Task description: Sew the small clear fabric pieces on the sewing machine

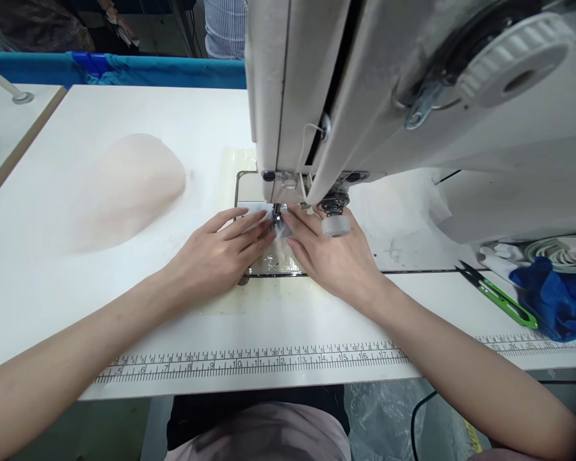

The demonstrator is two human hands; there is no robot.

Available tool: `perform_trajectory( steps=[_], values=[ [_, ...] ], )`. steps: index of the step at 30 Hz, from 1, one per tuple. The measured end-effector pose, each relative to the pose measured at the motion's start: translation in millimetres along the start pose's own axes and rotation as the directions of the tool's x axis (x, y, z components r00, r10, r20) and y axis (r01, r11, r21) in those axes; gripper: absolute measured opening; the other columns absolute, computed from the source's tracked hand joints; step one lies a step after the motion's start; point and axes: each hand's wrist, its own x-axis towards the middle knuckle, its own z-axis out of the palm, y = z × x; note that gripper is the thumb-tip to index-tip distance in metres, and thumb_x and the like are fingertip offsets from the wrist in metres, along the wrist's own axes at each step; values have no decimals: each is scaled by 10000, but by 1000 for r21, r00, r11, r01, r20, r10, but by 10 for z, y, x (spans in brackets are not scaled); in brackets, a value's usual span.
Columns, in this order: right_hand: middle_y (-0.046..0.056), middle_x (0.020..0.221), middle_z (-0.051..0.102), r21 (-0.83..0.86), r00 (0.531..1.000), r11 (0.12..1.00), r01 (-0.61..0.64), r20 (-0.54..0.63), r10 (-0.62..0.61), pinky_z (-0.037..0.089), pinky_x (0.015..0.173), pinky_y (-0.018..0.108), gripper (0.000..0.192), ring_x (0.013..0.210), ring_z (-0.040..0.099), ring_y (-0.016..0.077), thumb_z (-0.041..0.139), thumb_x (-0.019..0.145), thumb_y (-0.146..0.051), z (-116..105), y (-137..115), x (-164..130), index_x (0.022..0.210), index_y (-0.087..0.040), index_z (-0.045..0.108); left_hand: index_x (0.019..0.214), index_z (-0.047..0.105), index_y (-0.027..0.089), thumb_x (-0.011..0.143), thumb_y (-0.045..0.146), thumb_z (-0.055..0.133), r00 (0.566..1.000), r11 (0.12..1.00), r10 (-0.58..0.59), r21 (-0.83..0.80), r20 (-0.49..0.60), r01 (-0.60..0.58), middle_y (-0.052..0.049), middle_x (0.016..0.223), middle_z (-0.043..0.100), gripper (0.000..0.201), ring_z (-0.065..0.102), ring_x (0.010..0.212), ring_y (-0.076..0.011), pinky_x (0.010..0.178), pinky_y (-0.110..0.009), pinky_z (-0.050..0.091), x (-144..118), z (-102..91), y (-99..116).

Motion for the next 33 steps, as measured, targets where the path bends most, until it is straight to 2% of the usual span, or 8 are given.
perform_trajectory(
  steps=[3,10,23,26,29,33],
  values=[
    [104,1282,666,-4,1000,1000,-11,0,11,362,1071,466,362,1243,531,277,397,1020,-283,-3,-6,1,1215,-142,668,1293,584,122,924,82,497,1000,999,-18,-29,13,18,-114,1331,629,382,529,1318,-263,1091,-448,460,-5,-16,-6],
    [104,1230,691,-16,1000,999,-28,-10,28,340,1092,492,348,1223,550,281,406,1013,-261,-21,-15,-5,1196,-147,679,1308,582,204,929,89,491,998,996,-62,-70,28,63,-71,1337,632,406,534,1316,-237,1098,-440,458,-7,-21,-14],
    [115,1221,697,-40,999,999,-16,-46,14,333,1097,524,326,1216,563,287,424,1008,-260,-25,-21,-18,1131,-148,704,1286,583,132,911,79,486,999,1000,-29,11,-14,29,-106,1309,648,391,574,1271,-253,1065,-457,463,-7,11,-3],
    [86,1206,706,-13,994,999,47,-100,-48,357,1082,487,298,1169,588,262,448,989,-210,-52,-13,-44,1144,-156,697,1297,573,142,925,91,471,999,999,-43,24,-28,44,-93,1315,644,388,569,1277,-239,1067,-442,460,-14,31,4],
    [57,1139,731,35,979,990,135,-157,-128,427,1006,402,326,1039,632,217,456,939,-103,-84,-31,-73,1168,-146,684,1294,579,146,940,98,459,998,997,-59,38,-35,60,-91,1323,637,377,576,1269,-235,1065,-436,460,-24,43,20],
    [62,1038,747,68,975,982,174,-154,-162,470,911,362,300,964,635,211,470,913,-64,-100,-72,-92,1089,-113,708,1294,582,137,943,85,469,997,998,-56,29,-47,57,-90,1303,650,373,583,1259,-238,1079,-456,440,-42,28,53]
  ],
)
